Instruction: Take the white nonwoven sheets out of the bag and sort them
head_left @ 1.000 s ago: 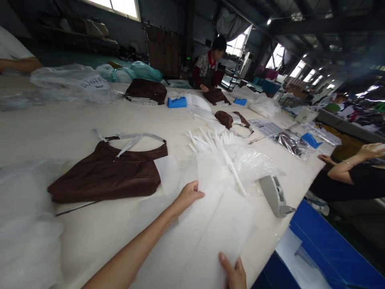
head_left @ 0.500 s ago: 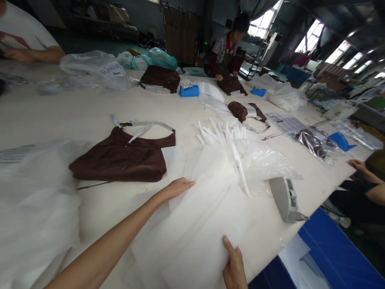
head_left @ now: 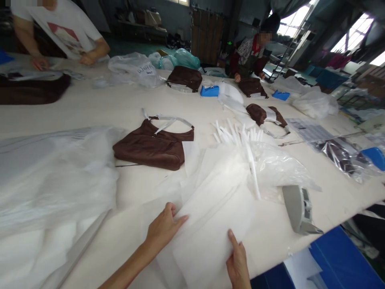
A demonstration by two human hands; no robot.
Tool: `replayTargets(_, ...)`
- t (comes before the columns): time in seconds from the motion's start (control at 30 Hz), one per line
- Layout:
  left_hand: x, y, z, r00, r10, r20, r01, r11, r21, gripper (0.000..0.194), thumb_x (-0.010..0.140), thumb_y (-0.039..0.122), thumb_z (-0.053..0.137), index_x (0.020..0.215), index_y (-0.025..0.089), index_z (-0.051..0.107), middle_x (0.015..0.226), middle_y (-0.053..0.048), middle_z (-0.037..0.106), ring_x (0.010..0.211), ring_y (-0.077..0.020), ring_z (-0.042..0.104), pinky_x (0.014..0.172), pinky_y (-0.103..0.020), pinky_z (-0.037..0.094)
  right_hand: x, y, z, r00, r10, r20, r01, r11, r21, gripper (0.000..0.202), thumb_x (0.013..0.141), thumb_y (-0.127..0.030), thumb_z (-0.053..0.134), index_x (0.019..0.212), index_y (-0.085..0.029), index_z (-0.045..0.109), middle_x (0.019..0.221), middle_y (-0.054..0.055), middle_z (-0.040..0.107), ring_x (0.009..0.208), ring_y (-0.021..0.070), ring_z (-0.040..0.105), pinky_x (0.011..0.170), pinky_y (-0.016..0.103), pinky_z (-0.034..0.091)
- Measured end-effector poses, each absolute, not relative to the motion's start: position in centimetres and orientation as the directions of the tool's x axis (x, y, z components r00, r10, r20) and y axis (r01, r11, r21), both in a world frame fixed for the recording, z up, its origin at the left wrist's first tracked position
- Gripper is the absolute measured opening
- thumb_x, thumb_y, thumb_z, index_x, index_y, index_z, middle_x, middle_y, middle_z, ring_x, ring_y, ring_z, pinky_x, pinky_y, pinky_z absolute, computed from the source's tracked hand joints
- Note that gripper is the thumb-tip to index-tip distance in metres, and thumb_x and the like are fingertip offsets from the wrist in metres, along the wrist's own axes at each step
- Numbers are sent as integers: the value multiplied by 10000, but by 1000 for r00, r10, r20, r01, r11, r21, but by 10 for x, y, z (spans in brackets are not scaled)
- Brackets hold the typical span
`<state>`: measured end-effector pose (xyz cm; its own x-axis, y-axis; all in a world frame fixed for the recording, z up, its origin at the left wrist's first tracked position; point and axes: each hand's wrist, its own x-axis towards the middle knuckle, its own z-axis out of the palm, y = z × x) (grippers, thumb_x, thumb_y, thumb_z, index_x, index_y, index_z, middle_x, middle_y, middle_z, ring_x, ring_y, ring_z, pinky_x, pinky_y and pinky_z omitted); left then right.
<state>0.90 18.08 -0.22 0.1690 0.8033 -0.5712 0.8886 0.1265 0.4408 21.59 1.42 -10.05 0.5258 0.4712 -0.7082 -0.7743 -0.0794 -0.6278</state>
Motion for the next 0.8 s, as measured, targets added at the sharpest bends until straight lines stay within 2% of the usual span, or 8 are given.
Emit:
replayTargets(0.1, 11, 175, 0, 279, 753, -596, 876, 55, 480, 380, 806, 513, 517, 1018, 201, 470, 1060, -133, 669, 993, -329, 636, 801, -409, 461, 214, 15, -91, 484, 527, -698, -777, -108, -620, 898, 690, -401, 866, 1427, -109, 445, 1251, 125, 665, 1183, 259, 615, 951, 338, 566)
replayTargets(0.17, 16, 172, 3, 393, 724, -567, 820, 3, 573, 332, 821, 442, 502, 1043, 195, 513, 1073, -126, 673, 994, -311, 637, 828, -395, 467, 214, 15, -82, 445, 567, -693, -782, -130, -609, 915, 664, -364, 885, 1426, -105, 449, 1233, 131, 673, 1161, 270, 627, 952, 358, 563)
replayTargets(0.3, 38, 155, 20, 602, 676, -426, 650, -104, 753, 347, 843, 361, 488, 1147, 219, 577, 1161, -68, 650, 1070, -237, 610, 952, -319, 446, 217, 8, -67, 330, 634, -699, -803, -200, -561, 856, 661, -349, 890, 1383, -108, 497, 1230, 150, 671, 1121, 294, 644, 912, 400, 569)
replayTargets(0.43, 65, 124, 43, 801, 548, -240, 446, -280, 850, 371, 860, 285, 445, 1195, 233, 596, 1172, -57, 640, 1080, -241, 606, 962, -329, 447, 219, -11, -68, 198, 726, -659, -813, -254, -524, 666, 760, -487, 803, 1289, -145, 587, 1216, 147, 678, 1058, 280, 666, 880, 423, 564)
replayTargets(0.5, 75, 110, 50, 862, 471, -188, 379, -352, 856, 361, 875, 261, 421, 1193, 244, 591, 1146, -48, 654, 1058, -250, 619, 943, -344, 463, 219, -20, -75, 178, 758, -627, -814, -245, -527, 639, 747, -545, 789, 1238, -168, 633, 1164, 135, 701, 1056, 282, 663, 890, 434, 555)
replayTargets(0.6, 86, 108, 49, 877, 438, -198, 401, -438, 804, 329, 879, 249, 430, 1163, 246, 595, 1100, -42, 656, 1021, -243, 630, 917, -337, 488, 217, -26, -85, 237, 761, -604, -829, -166, -534, 617, 703, -575, 800, 1183, -211, 667, 1110, 98, 720, 1074, 273, 652, 911, 427, 544)
replayTargets(0.7, 95, 134, 40, 827, 512, -232, 500, -483, 719, 337, 886, 233, 434, 1179, 232, 601, 1168, -58, 625, 1070, -222, 614, 946, -312, 487, 211, -22, -88, 267, 697, -666, -848, -158, -506, 611, 685, -587, 805, 1147, -214, 661, 1129, 97, 713, 1039, 263, 665, 844, 398, 559)
replayTargets(0.8, 98, 173, 28, 739, 628, -244, 602, -453, 657, 393, 915, 294, 455, 1285, 220, 568, 1424, -93, 482, 1292, -263, 478, 1105, -366, 377, 205, -16, -88, 323, 603, -729, -832, -186, -523, 700, 605, -603, 849, 1148, -224, 624, 1141, 92, 709, 990, 260, 684, 775, 366, 564)
